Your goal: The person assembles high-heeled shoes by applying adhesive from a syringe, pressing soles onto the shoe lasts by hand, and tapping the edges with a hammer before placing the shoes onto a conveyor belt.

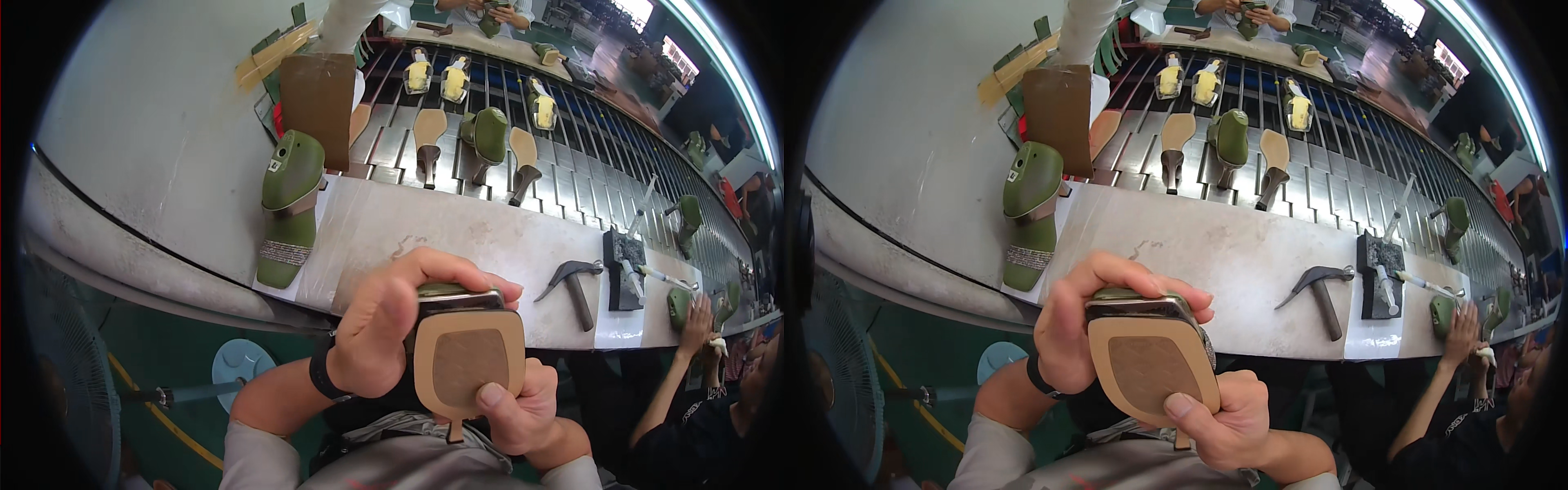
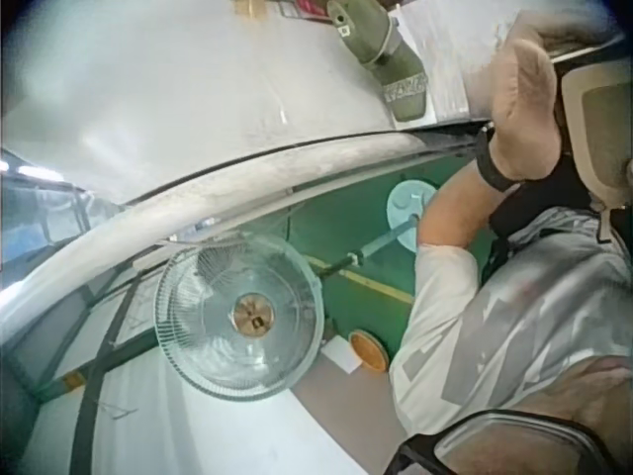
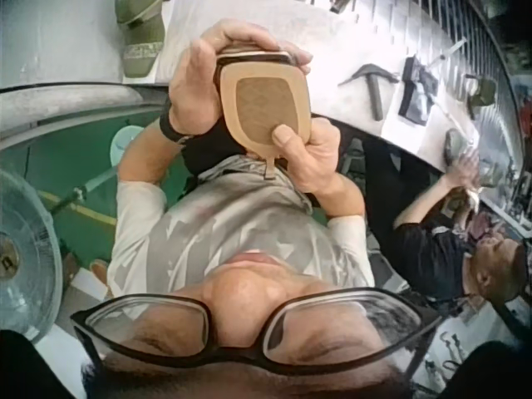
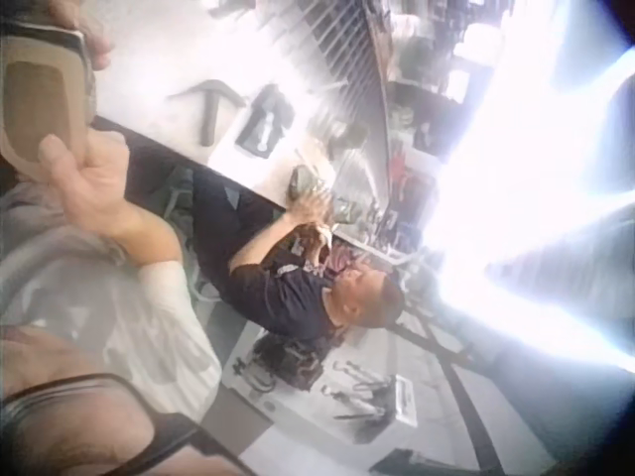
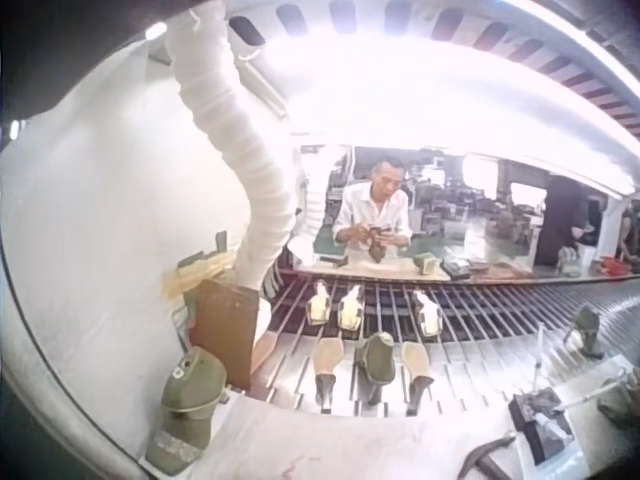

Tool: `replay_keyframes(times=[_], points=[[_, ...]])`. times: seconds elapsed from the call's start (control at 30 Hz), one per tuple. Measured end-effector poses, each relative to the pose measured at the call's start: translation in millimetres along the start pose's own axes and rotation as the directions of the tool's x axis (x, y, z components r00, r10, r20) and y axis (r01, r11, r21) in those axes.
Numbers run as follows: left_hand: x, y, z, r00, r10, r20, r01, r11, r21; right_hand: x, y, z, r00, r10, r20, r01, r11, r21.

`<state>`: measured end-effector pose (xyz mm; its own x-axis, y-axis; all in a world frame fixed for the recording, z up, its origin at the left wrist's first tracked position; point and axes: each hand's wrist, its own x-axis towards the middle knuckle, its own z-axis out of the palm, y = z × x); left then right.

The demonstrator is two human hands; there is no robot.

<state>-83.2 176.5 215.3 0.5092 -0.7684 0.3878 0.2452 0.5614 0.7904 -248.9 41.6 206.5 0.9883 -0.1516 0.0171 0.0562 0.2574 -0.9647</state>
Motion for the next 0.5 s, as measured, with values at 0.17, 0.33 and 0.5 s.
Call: replay_keyframes(times=[0.17,0.33,0.5], points=[[1.2,-0.1,-6.8,0.992,0.072,0.108,-0.077,0.996,0.044,-1.5,0.3,0.4,1.0,-0.008,-0.005,0.008,1.0,0.005],[0.5,-2.1,-10.9,0.986,0.044,0.164,-0.069,0.986,0.151,1.4,3.8,-5.6,0.987,-0.155,0.045,0.16,0.979,-0.126],[0.8,0.1,-11.4,0.984,0.033,0.173,-0.061,0.985,0.16,-0.7,3.5,-4.5,0.996,-0.085,0.015,0.086,0.991,-0.099]])
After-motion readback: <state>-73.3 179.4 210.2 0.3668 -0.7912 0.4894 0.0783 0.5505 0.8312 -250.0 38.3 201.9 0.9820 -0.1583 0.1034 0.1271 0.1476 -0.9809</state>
